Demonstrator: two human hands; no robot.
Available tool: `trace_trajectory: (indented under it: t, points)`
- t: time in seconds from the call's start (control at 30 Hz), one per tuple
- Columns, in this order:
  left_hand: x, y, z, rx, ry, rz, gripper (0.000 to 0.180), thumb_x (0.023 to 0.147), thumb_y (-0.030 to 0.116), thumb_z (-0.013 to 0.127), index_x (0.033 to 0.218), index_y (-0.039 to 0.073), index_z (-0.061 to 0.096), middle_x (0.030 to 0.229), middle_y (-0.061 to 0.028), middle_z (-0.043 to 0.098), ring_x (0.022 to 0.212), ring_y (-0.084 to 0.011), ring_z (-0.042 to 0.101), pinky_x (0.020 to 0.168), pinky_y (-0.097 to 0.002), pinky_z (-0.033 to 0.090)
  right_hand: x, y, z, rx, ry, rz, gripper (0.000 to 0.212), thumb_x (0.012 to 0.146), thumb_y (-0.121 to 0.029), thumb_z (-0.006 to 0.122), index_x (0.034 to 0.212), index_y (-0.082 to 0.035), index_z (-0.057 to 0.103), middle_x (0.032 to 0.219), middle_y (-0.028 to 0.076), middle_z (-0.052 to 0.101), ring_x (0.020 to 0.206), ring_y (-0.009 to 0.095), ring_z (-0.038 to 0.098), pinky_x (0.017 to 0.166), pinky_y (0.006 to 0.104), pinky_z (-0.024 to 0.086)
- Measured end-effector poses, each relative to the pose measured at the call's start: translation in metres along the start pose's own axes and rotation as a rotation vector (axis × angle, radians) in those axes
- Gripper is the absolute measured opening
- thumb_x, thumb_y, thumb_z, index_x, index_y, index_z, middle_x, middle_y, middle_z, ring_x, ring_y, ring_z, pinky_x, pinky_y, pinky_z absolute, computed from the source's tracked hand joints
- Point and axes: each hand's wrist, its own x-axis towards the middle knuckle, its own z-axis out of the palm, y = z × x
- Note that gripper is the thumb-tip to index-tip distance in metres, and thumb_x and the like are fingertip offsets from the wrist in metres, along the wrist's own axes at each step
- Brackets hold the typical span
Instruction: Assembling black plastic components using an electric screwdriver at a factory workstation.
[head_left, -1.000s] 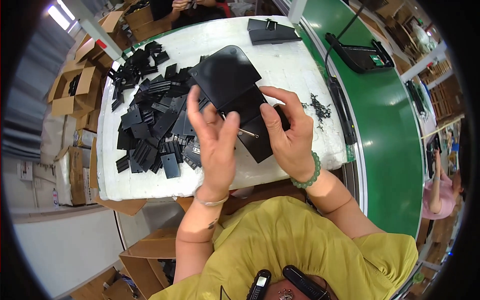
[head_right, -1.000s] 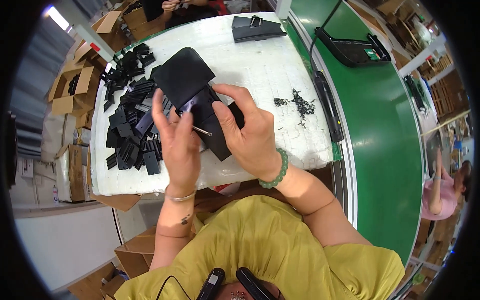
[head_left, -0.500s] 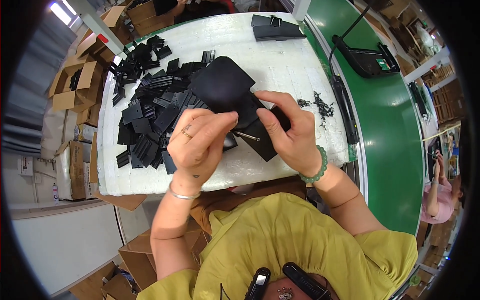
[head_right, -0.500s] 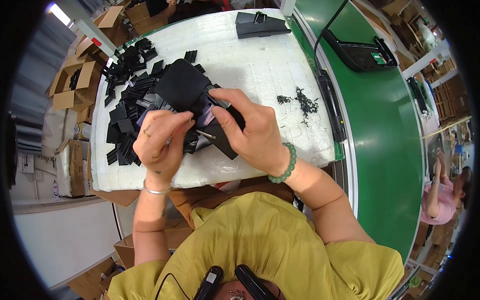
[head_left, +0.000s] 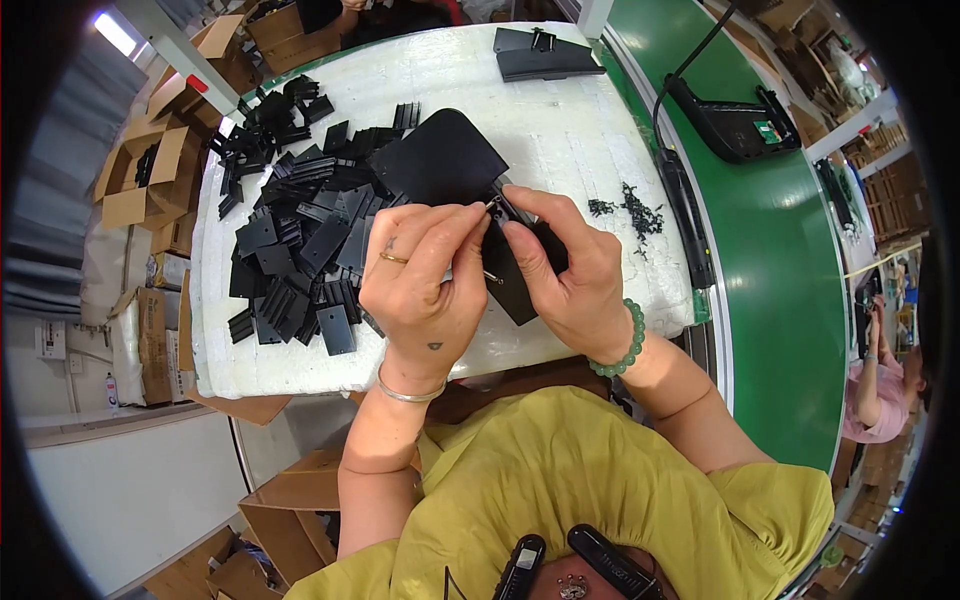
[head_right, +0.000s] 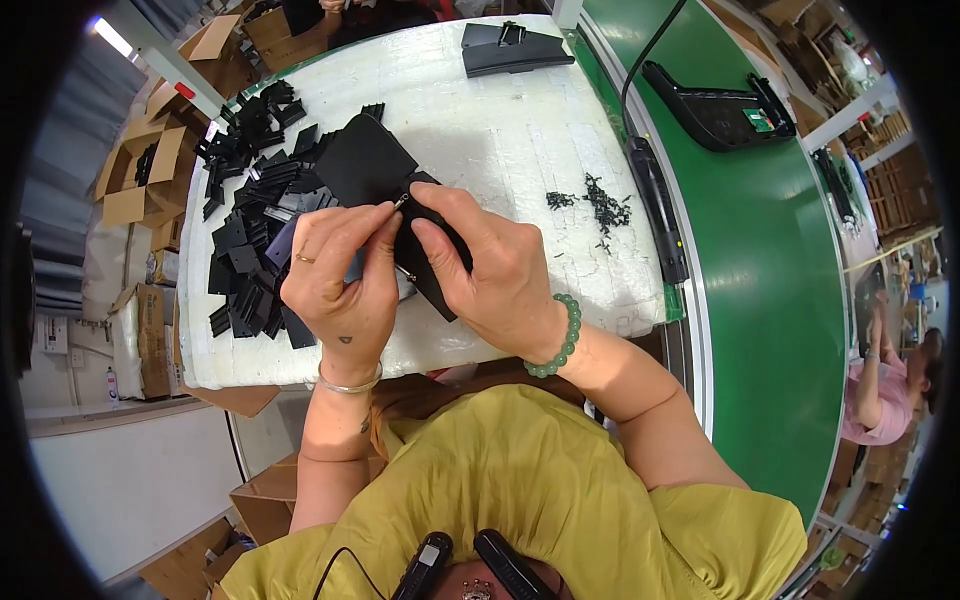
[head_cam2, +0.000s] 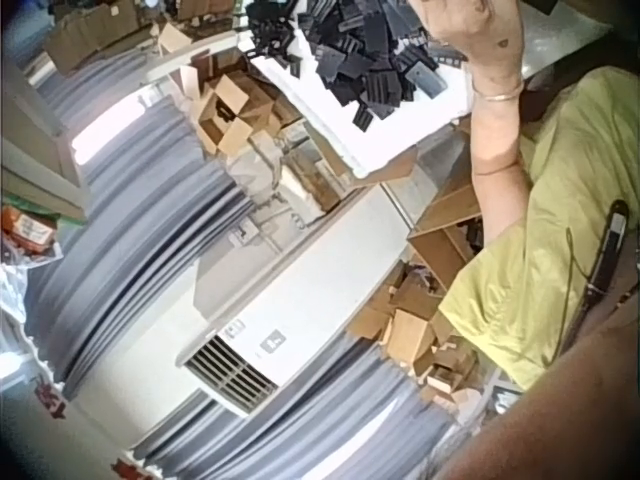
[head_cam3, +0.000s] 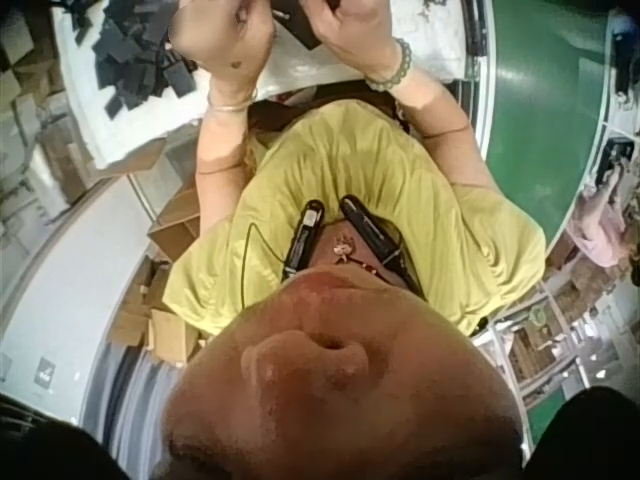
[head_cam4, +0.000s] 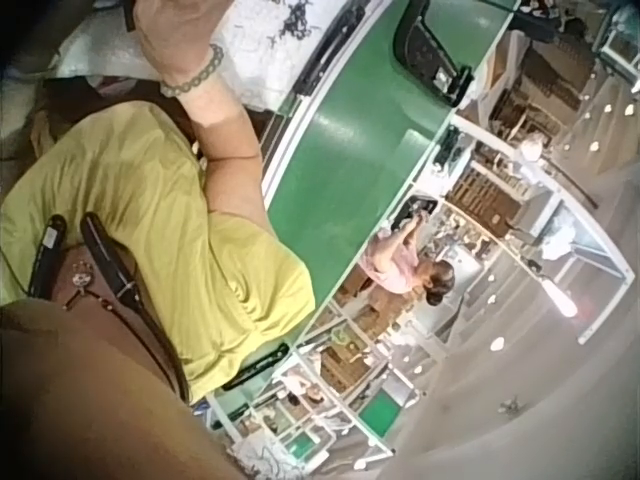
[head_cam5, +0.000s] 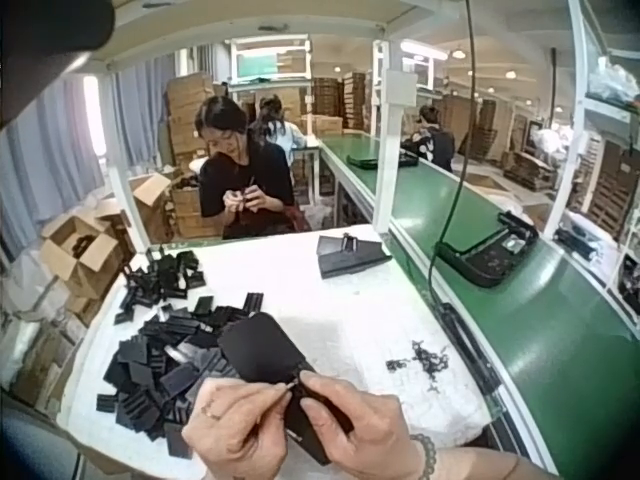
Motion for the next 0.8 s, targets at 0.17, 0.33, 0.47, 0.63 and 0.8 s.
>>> trace_trajectory:
  t: [0.17,0.33,0.47,0.63,0.8]
  points:
    - [-0.002,0.002,0.001,0.046,-0.027,0.008,0.02,0.063,-0.008,0.069,0.08,0.004,0.067,0.074,-0.0055,0.063,0.066,-0.0225,0.056,0.059,-0.0289,0.046,-0.003,0.002,-0.001,0.005,-0.007,-0.007,0.023,0.083,-0.007,0.061,0.106,-0.002,0.058,0.087,0.016,0.065,0.068,0.031,0.064,0.056,0.0312,0.049]
    - [-0.004,0.001,0.003,0.063,-0.043,0.073,0.024,0.061,-0.01,0.066,0.082,0.003,0.067,0.075,-0.0051,0.062,0.068,-0.0226,0.054,0.059,-0.0293,0.045,-0.004,0.004,-0.001,0.016,0.021,-0.025,0.023,0.083,-0.007,0.061,0.105,-0.002,0.058,0.085,0.016,0.065,0.067,0.031,0.063,0.055,0.0319,0.049]
    - [-0.004,-0.002,0.003,0.067,-0.086,0.147,0.029,0.06,-0.011,0.063,0.086,0.001,0.066,0.079,-0.0049,0.06,0.07,-0.0231,0.053,0.06,-0.0301,0.045,-0.005,0.005,-0.003,-0.022,0.012,-0.038,0.023,0.083,-0.007,0.061,0.106,-0.002,0.058,0.084,0.016,0.065,0.065,0.03,0.063,0.055,0.0323,0.049]
    - [-0.003,-0.001,-0.001,0.125,-0.169,0.165,0.03,0.063,-0.007,0.065,0.091,0.005,0.067,0.081,-0.0058,0.059,0.074,-0.0225,0.051,0.064,-0.031,0.043,-0.003,0.008,-0.01,0.029,-0.05,0.096,0.021,0.086,-0.011,0.06,0.105,-0.003,0.059,0.076,0.014,0.063,0.058,0.027,0.061,0.051,0.0296,0.046]
    - [-0.006,0.005,-0.02,-0.057,-0.355,-0.098,0.029,0.064,-0.002,0.07,0.092,0.007,0.068,0.078,-0.0036,0.056,0.075,-0.0192,0.05,0.065,-0.0299,0.041,0.0,0.01,-0.017,0.138,-0.016,0.256,0.021,0.088,-0.014,0.059,0.106,-0.004,0.058,0.062,0.01,0.057,0.05,0.018,0.056,0.048,0.0271,0.041]
